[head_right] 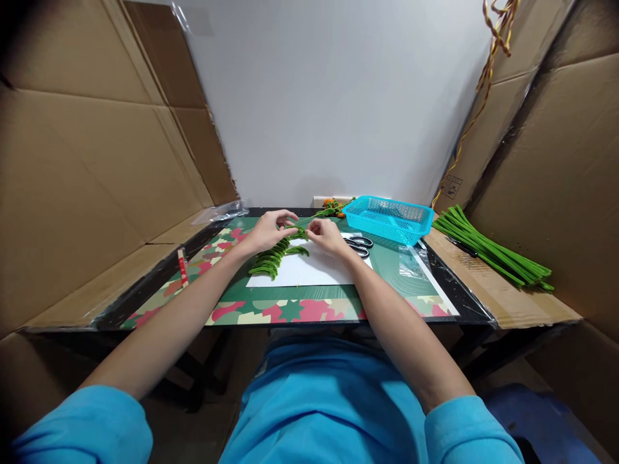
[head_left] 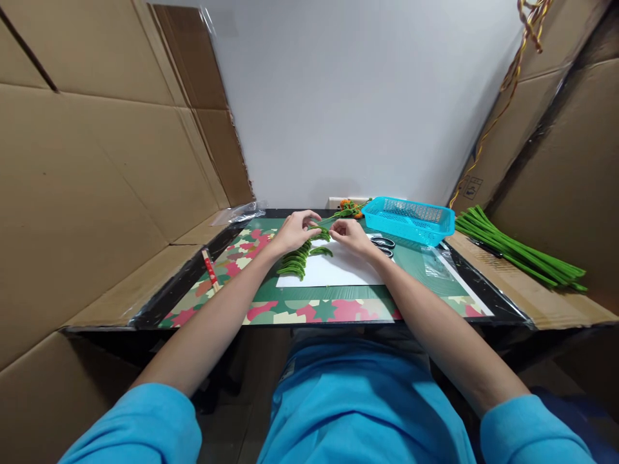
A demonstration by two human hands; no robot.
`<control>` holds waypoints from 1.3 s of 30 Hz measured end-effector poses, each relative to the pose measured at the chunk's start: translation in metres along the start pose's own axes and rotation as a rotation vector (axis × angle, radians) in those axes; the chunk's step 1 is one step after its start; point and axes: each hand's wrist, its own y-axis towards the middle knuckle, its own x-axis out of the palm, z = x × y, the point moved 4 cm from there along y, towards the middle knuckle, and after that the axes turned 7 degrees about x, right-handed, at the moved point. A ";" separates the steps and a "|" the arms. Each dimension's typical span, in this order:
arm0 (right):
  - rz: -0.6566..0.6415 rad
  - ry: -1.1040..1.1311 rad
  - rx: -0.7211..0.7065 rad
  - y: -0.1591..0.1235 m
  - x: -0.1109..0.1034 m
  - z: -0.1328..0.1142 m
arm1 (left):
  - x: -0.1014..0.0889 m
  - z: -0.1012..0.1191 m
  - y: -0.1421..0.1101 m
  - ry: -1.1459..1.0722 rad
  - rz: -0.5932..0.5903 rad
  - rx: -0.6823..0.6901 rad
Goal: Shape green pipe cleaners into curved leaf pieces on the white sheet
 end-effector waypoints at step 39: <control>0.008 -0.496 0.003 -0.010 0.009 -0.012 | 0.011 0.001 -0.002 0.510 -0.217 0.016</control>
